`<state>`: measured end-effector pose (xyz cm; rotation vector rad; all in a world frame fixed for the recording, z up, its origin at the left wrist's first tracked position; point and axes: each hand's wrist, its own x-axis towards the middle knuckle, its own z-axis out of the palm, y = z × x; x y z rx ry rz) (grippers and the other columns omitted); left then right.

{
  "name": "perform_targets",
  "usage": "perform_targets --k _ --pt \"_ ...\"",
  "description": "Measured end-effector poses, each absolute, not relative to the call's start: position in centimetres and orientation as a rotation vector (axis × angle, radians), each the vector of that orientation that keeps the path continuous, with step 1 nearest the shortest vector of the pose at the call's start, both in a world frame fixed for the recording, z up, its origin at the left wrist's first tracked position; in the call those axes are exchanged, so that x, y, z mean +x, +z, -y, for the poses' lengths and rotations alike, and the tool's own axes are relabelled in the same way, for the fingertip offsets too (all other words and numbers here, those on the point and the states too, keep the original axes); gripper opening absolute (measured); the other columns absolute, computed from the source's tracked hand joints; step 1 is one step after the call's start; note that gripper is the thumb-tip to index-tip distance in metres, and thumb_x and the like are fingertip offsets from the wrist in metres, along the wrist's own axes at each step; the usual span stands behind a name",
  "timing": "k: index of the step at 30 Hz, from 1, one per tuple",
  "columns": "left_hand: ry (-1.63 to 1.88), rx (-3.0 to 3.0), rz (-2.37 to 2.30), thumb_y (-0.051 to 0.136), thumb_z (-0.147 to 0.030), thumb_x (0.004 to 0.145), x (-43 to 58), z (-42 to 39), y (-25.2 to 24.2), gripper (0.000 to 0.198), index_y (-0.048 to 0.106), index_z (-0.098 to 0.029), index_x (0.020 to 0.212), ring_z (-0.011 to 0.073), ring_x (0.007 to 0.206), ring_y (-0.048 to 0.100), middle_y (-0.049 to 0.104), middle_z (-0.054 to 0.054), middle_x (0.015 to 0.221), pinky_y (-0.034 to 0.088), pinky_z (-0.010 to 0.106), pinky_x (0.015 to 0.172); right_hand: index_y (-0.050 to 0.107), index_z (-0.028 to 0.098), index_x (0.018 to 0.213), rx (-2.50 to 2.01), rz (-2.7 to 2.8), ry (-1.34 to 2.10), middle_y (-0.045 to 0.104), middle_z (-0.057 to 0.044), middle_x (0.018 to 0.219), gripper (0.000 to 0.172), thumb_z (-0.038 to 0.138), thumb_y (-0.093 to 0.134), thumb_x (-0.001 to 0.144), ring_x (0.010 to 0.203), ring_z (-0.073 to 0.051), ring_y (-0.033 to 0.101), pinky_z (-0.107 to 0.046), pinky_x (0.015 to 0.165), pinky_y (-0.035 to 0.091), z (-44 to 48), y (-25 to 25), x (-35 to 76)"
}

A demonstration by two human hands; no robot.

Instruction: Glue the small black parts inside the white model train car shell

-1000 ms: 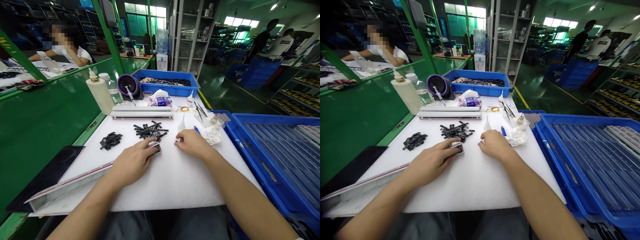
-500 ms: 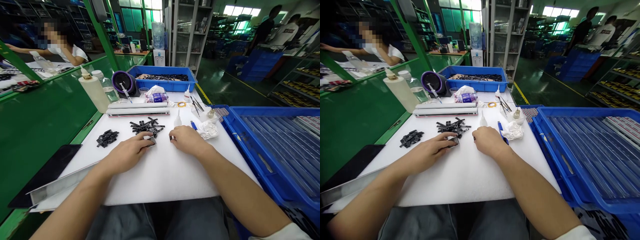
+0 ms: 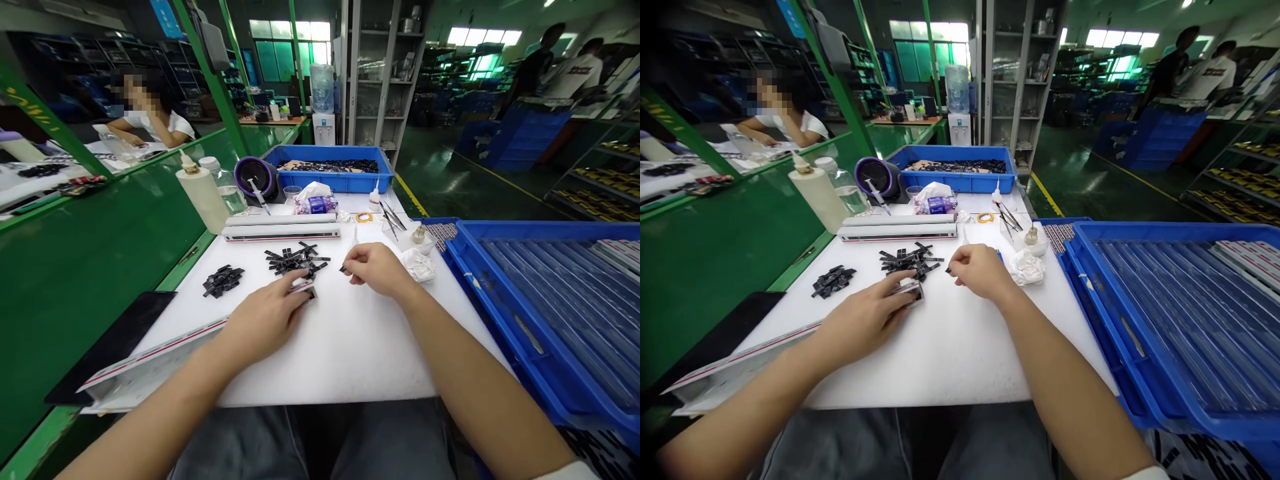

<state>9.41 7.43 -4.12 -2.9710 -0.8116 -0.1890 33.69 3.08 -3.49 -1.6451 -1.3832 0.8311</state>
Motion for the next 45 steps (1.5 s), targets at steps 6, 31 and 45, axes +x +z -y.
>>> perform_targets --k 6,31,45 --pt "-0.271 -2.840 0.548 0.046 -0.014 0.091 15.8 -3.6 -4.5 0.027 0.065 -0.016 0.109 0.0280 0.104 0.062 0.051 0.013 0.142 0.056 0.043 0.079 0.069 0.015 0.078 -1.259 0.859 1.015 0.074 -0.004 0.072 0.014 0.025 0.072 0.069 0.053 -0.011 0.066 -0.020 0.050 0.054 -3.1 -2.6 34.8" --pt "-0.612 -2.936 0.795 0.054 -0.024 0.089 -6.1 -6.1 -6.6 0.055 0.045 -0.018 0.143 0.0264 0.124 0.057 0.060 0.011 0.135 0.047 0.041 0.107 0.073 0.021 0.080 -1.099 1.781 0.865 0.061 -0.006 0.095 0.008 0.019 0.066 0.081 0.087 -0.018 0.060 -0.035 0.082 0.053 1.3 0.5 23.7" --pt "-1.042 -3.062 1.015 0.056 -0.026 0.089 -5.6 -6.9 -8.6 0.051 0.041 -0.016 0.137 0.0244 0.112 0.061 0.065 0.013 0.122 0.053 0.042 0.095 0.070 0.017 0.089 -1.302 2.123 -0.201 0.064 -0.014 0.117 0.021 0.007 0.053 0.082 0.108 -0.030 0.056 -0.051 0.094 0.051 -1.0 -7.0 12.1"
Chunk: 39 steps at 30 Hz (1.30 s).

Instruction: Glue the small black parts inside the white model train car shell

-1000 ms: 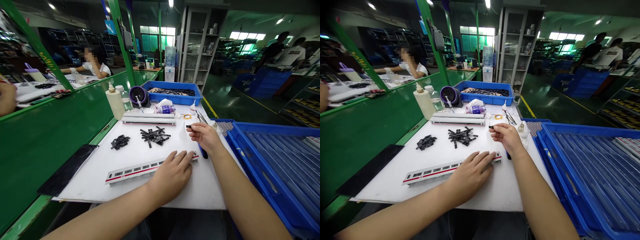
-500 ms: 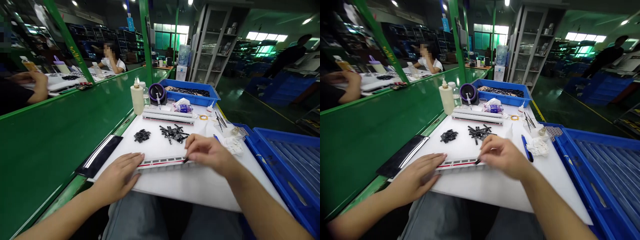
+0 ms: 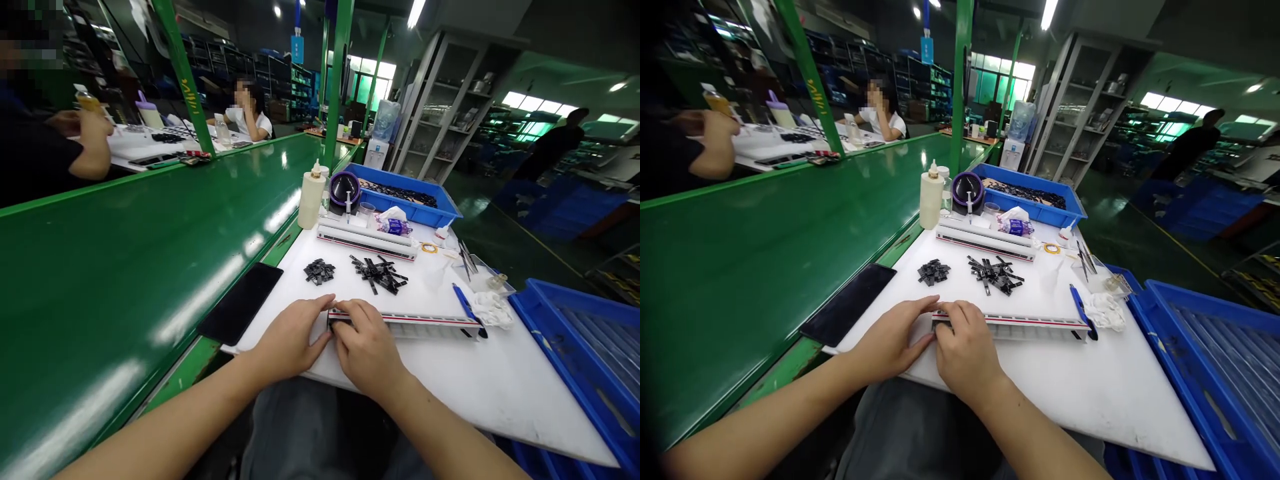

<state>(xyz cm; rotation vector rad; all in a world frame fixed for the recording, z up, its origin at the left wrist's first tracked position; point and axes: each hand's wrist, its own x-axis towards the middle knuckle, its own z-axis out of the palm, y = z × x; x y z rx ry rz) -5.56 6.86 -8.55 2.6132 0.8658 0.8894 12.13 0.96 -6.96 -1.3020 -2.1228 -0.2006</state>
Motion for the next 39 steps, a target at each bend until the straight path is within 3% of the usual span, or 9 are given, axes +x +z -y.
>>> perform_targets --k 6,11,17,19,24,29,32,36,39 --pt "0.821 2.839 -0.776 0.046 -0.017 0.095 -5.3 -6.8 -8.3 0.015 0.057 -0.017 0.105 0.0232 0.107 0.064 0.065 0.014 0.124 0.052 0.043 0.093 0.066 0.024 0.109 -1.085 2.035 -0.138 0.062 -0.012 0.118 0.035 0.006 0.055 0.080 0.112 -0.028 0.057 -0.050 0.094 0.052 0.6 -4.6 16.5" --pt "0.574 3.170 -0.796 0.044 -0.006 0.089 -5.1 -6.5 -7.4 0.029 0.062 -0.017 0.108 0.0277 0.111 0.064 0.053 0.018 0.141 0.048 0.049 0.097 0.067 0.023 0.106 -1.448 1.277 -0.317 0.061 -0.011 0.113 0.024 0.024 0.060 0.083 0.108 -0.027 0.060 -0.049 0.095 0.050 0.0 -2.9 27.4" --pt "0.370 3.128 -1.051 0.047 -0.002 0.081 -4.1 -5.7 -6.3 0.035 0.068 -0.018 0.104 0.0326 0.102 0.067 0.061 0.018 0.132 0.050 0.050 0.086 0.043 0.017 0.138 -1.933 1.197 0.317 0.059 -0.019 0.128 0.078 0.036 0.074 0.069 0.117 -0.030 0.059 -0.046 0.096 0.048 -4.4 -4.0 35.8" --pt "0.327 3.078 -1.066 0.046 -0.003 0.083 -3.9 -5.8 -6.0 0.033 0.068 -0.019 0.103 0.0312 0.100 0.067 0.066 0.015 0.124 0.051 0.049 0.085 0.050 0.017 0.134 -1.986 1.316 0.456 0.064 -0.017 0.119 0.074 0.036 0.076 0.067 0.112 -0.030 0.061 -0.045 0.094 0.047 -5.7 -4.4 36.3" --pt "0.237 2.974 -1.002 0.043 -0.018 0.094 -3.5 -6.5 -4.8 0.027 0.069 -0.023 0.099 0.0265 0.095 0.067 0.072 0.007 0.100 0.050 0.045 0.086 0.071 0.018 0.098 -1.882 1.449 0.571 0.071 -0.005 0.085 0.034 0.036 0.076 0.069 0.088 -0.024 0.066 -0.037 0.084 0.049 -6.8 -3.9 35.7" --pt "0.277 2.897 -1.057 0.052 -0.029 0.092 -3.1 -7.0 -4.3 0.020 0.072 -0.023 0.095 0.0265 0.090 0.065 0.072 0.005 0.091 0.052 0.042 0.081 0.057 0.027 0.128 -1.230 1.265 0.843 0.071 -0.003 0.101 0.055 0.044 0.071 0.078 0.092 -0.020 0.067 -0.034 0.082 0.053 -6.0 0.7 30.6" --pt "0.375 2.875 -1.132 0.057 -0.036 0.091 -2.7 -7.0 -4.8 0.022 0.073 -0.022 0.090 0.0268 0.086 0.066 0.072 0.006 0.088 0.052 0.042 0.078 0.050 0.037 0.132 -0.921 1.176 0.894 0.068 0.002 0.089 0.054 0.052 0.064 0.082 0.079 -0.017 0.065 -0.030 0.069 0.053 -5.8 2.8 25.3" --pt "0.512 2.830 -1.222 0.060 -0.039 0.089 -2.5 -6.7 -5.7 0.021 0.072 -0.021 0.085 0.0265 0.085 0.066 0.073 0.006 0.086 0.053 0.041 0.077 0.056 0.035 0.117 -0.851 1.094 1.000 0.045 0.005 0.060 0.037 0.055 0.048 0.087 0.047 -0.012 0.039 -0.023 0.046 0.039 -6.0 1.3 20.2" --pt "0.599 2.776 -1.246 0.061 -0.041 0.088 -2.4 -6.5 -6.4 0.022 0.070 -0.021 0.082 0.0266 0.086 0.065 0.073 0.006 0.086 0.053 0.042 0.077 0.059 0.030 0.095 -0.778 1.017 1.182 0.029 0.006 0.055 0.027 0.052 0.051 0.082 0.045 -0.012 0.022 -0.022 0.040 0.026 -6.1 -1.1 19.3"
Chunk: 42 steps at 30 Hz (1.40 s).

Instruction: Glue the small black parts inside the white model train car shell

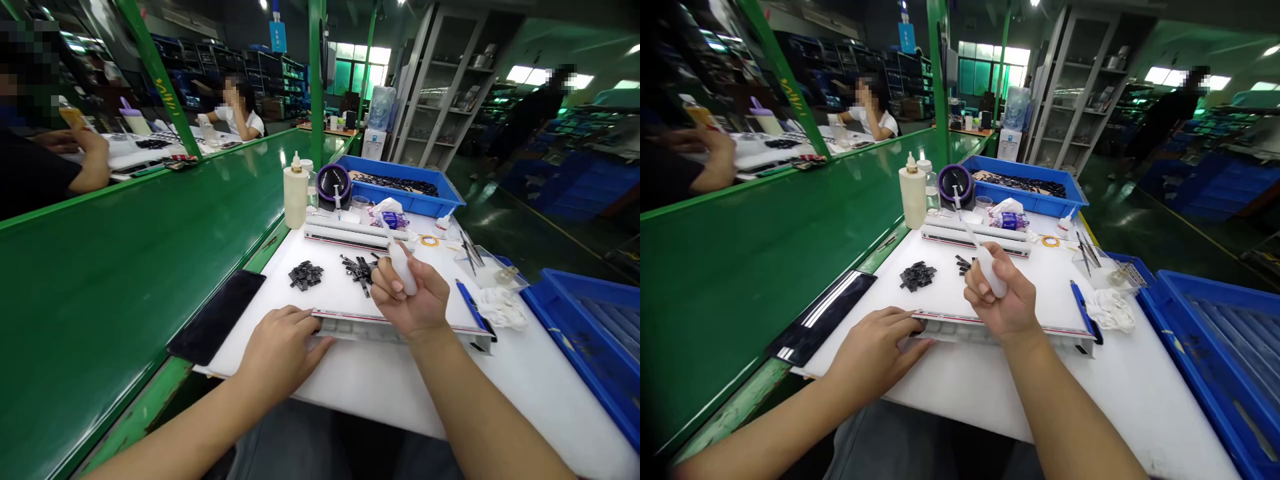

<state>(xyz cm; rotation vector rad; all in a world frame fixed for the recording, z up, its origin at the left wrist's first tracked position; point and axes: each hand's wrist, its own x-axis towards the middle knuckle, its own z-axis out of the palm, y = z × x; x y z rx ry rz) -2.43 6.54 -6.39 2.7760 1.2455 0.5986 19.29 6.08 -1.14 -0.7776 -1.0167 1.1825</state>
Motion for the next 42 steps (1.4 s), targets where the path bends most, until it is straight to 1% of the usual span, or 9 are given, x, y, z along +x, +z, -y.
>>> perform_targets --k 4,7,11,14,18,26,32,37,42 --pt "0.634 2.738 -1.238 0.061 -0.042 0.088 -2.4 -6.5 -7.0 0.025 0.068 -0.021 0.078 0.0264 0.085 0.064 0.073 0.005 0.084 0.053 0.043 0.076 0.060 0.026 0.087 -0.703 0.878 1.322 0.029 0.005 0.060 0.028 0.048 0.066 0.071 0.049 -0.010 0.023 -0.021 0.040 0.021 -5.9 -2.5 19.0" --pt "0.676 2.727 -1.238 0.062 -0.043 0.087 -2.3 -6.5 -7.1 0.025 0.067 -0.020 0.078 0.0262 0.086 0.064 0.073 0.006 0.089 0.053 0.042 0.075 0.060 0.023 0.079 -0.754 0.906 1.320 0.029 0.007 0.054 0.030 0.054 0.062 0.080 0.043 -0.009 0.022 -0.022 0.038 0.021 -5.4 -2.6 17.8" --pt "0.665 2.719 -1.257 0.062 -0.043 0.087 -2.2 -6.2 -7.0 0.025 0.068 -0.021 0.080 0.0260 0.086 0.063 0.073 0.005 0.089 0.053 0.042 0.076 0.062 0.021 0.068 -0.969 1.068 0.919 0.040 0.004 0.047 0.044 0.061 0.060 0.083 0.042 -0.009 0.034 -0.024 0.041 0.030 -4.2 -3.2 15.6" --pt "0.643 2.716 -1.275 0.062 -0.046 0.087 -2.2 -6.1 -6.9 0.026 0.068 -0.021 0.082 0.0266 0.087 0.063 0.073 0.005 0.089 0.053 0.043 0.077 0.066 0.020 0.069 -1.102 1.320 0.673 0.054 0.000 0.054 0.040 0.054 0.059 0.088 0.049 -0.012 0.048 -0.027 0.048 0.040 -3.5 -4.0 14.8" --pt "0.679 2.708 -1.287 0.063 -0.047 0.085 -2.1 -6.2 -7.0 0.027 0.070 -0.021 0.086 0.0263 0.087 0.063 0.073 0.004 0.090 0.051 0.042 0.076 0.065 0.019 0.066 -1.171 1.520 0.487 0.061 -0.003 0.060 0.038 0.044 0.054 0.093 0.053 -0.014 0.054 -0.027 0.051 0.042 -3.5 -4.6 14.6" --pt "0.713 2.687 -1.316 0.064 -0.044 0.085 -1.9 -6.1 -7.2 0.022 0.069 -0.023 0.086 0.0244 0.084 0.063 0.072 0.000 0.083 0.049 0.039 0.071 0.060 0.016 0.061 -1.147 1.590 0.299 0.050 0.002 0.049 0.036 0.033 0.056 0.093 0.046 -0.009 0.045 -0.025 0.047 0.033 -3.9 -4.6 14.1" --pt "0.717 2.694 -1.297 0.063 -0.044 0.086 -2.0 -6.1 -7.3 0.023 0.068 -0.022 0.085 0.0243 0.085 0.063 0.072 0.001 0.083 0.050 0.038 0.072 0.052 0.017 0.057 -1.144 1.622 0.294 0.046 0.002 0.051 0.039 0.031 0.055 0.093 0.049 -0.009 0.042 -0.025 0.050 0.031 -4.0 -4.7 14.1" --pt "0.732 2.713 -1.289 0.063 -0.044 0.086 -2.0 -6.1 -7.3 0.023 0.069 -0.022 0.084 0.0244 0.084 0.064 0.072 0.001 0.082 0.050 0.038 0.072 0.043 0.018 0.055 -1.126 1.626 0.326 0.037 0.004 0.050 0.042 0.030 0.055 0.094 0.048 -0.008 0.034 -0.025 0.049 0.028 -4.1 -4.7 14.0" --pt "0.741 2.710 -1.304 0.064 -0.044 0.085 -1.9 -6.2 -7.3 0.023 0.069 -0.022 0.084 0.0246 0.084 0.064 0.072 0.001 0.082 0.050 0.038 0.072 0.041 0.019 0.055 -1.132 1.628 0.324 0.037 0.005 0.050 0.043 0.029 0.055 0.094 0.048 -0.007 0.034 -0.025 0.049 0.028 -4.0 -4.7 13.9"
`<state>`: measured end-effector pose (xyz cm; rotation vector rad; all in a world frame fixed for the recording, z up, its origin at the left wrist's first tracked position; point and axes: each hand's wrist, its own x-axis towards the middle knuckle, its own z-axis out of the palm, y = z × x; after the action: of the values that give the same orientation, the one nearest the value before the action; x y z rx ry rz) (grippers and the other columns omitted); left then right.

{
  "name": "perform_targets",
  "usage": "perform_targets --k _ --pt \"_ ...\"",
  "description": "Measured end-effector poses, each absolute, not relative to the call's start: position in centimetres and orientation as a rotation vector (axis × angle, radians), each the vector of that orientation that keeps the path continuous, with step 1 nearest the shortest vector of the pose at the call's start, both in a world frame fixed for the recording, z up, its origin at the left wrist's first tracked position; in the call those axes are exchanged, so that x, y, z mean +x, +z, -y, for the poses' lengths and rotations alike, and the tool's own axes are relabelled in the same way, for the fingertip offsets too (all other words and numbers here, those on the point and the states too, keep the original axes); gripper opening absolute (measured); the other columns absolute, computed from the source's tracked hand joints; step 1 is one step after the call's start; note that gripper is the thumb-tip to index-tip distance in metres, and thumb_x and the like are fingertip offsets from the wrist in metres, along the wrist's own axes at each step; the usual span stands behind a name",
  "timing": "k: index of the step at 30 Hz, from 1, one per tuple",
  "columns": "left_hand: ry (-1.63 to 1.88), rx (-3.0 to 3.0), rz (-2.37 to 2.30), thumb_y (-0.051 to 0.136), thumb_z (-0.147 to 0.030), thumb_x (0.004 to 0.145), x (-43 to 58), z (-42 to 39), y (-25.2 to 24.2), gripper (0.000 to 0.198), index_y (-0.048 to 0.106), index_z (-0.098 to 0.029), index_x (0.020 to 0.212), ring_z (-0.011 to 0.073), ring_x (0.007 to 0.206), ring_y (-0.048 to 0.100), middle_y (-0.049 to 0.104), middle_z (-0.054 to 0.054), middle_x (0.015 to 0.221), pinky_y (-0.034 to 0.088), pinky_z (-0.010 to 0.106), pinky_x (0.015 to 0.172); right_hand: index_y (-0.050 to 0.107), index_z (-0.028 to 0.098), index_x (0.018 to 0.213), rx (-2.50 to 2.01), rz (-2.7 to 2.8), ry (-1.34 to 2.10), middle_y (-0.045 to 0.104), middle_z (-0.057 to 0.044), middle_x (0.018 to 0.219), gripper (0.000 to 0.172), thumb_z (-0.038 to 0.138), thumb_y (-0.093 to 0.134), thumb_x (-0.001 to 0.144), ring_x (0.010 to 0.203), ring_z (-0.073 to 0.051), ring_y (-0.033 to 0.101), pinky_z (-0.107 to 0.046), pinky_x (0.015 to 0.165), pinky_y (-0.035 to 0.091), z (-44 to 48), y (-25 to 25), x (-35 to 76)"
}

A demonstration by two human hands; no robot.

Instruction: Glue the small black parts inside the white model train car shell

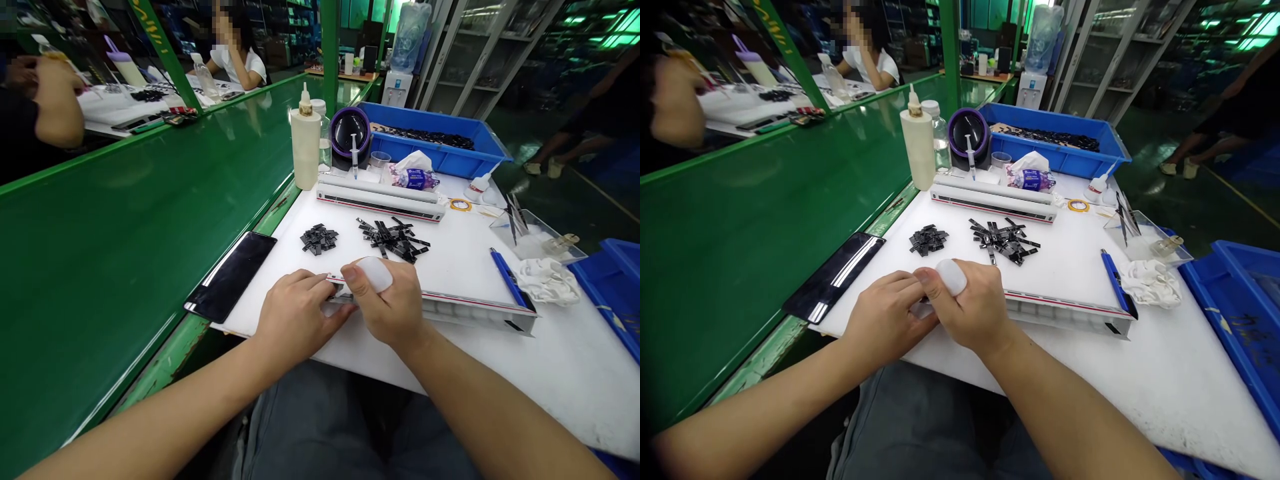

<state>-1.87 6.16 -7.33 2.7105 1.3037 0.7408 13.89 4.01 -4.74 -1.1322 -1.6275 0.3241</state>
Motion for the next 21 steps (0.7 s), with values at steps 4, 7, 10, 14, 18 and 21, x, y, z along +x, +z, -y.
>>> perform_targets --k 4,7,10,14,18,21 --pt "0.767 2.736 -1.294 0.063 -0.043 0.085 -1.87 -6.18 -7.34 0.023 0.069 -0.022 0.082 0.0246 0.082 0.064 0.072 0.002 0.080 0.050 0.037 0.070 0.040 0.019 0.055 -1.135 1.631 0.312 0.038 0.004 0.050 0.042 0.028 0.054 0.094 0.048 -0.008 0.035 -0.025 0.050 0.028 -4.01 -4.73 13.87" --pt "0.777 2.739 -1.299 0.063 -0.044 0.085 -1.84 -6.16 -7.38 0.023 0.069 -0.022 0.081 0.0248 0.082 0.064 0.072 0.002 0.080 0.050 0.037 0.070 0.038 0.019 0.055 -1.130 1.633 0.335 0.036 0.005 0.050 0.044 0.028 0.054 0.094 0.048 -0.008 0.033 -0.026 0.050 0.027 -4.06 -4.70 13.88" --pt "0.781 2.739 -1.305 0.062 -0.043 0.085 -1.80 -6.13 -7.45 0.023 0.069 -0.022 0.080 0.0250 0.083 0.064 0.072 0.003 0.081 0.050 0.037 0.070 0.037 0.019 0.055 -1.124 1.634 0.345 0.035 0.005 0.050 0.044 0.028 0.053 0.094 0.048 -0.007 0.033 -0.026 0.050 0.027 -4.10 -4.69 13.91" --pt "0.776 2.749 -1.324 0.062 -0.044 0.085 -1.84 -6.13 -7.62 0.024 0.068 -0.022 0.079 0.0255 0.084 0.064 0.072 0.003 0.082 0.050 0.038 0.071 0.039 0.019 0.055 -1.124 1.641 0.328 0.037 0.005 0.052 0.043 0.029 0.054 0.094 0.049 -0.008 0.035 -0.026 0.051 0.028 -4.08 -4.71 14.00" --pt "0.760 2.755 -1.322 0.061 -0.046 0.086 -1.96 -6.18 -7.73 0.026 0.068 -0.022 0.080 0.0253 0.084 0.064 0.072 0.003 0.081 0.049 0.038 0.071 0.038 0.019 0.055 -1.132 1.647 0.316 0.035 0.005 0.051 0.044 0.029 0.054 0.094 0.049 -0.008 0.033 -0.026 0.051 0.028 -4.01 -4.68 14.09" --pt "0.755 2.756 -1.316 0.060 -0.048 0.086 -1.96 -6.22 -7.66 0.028 0.068 -0.022 0.081 0.0251 0.082 0.064 0.071 0.003 0.079 0.049 0.038 0.071 0.039 0.019 0.054 -1.138 1.641 0.324 0.036 0.005 0.051 0.044 0.029 0.054 0.094 0.049 -0.008 0.035 -0.026 0.051 0.029 -3.99 -4.64 14.13"
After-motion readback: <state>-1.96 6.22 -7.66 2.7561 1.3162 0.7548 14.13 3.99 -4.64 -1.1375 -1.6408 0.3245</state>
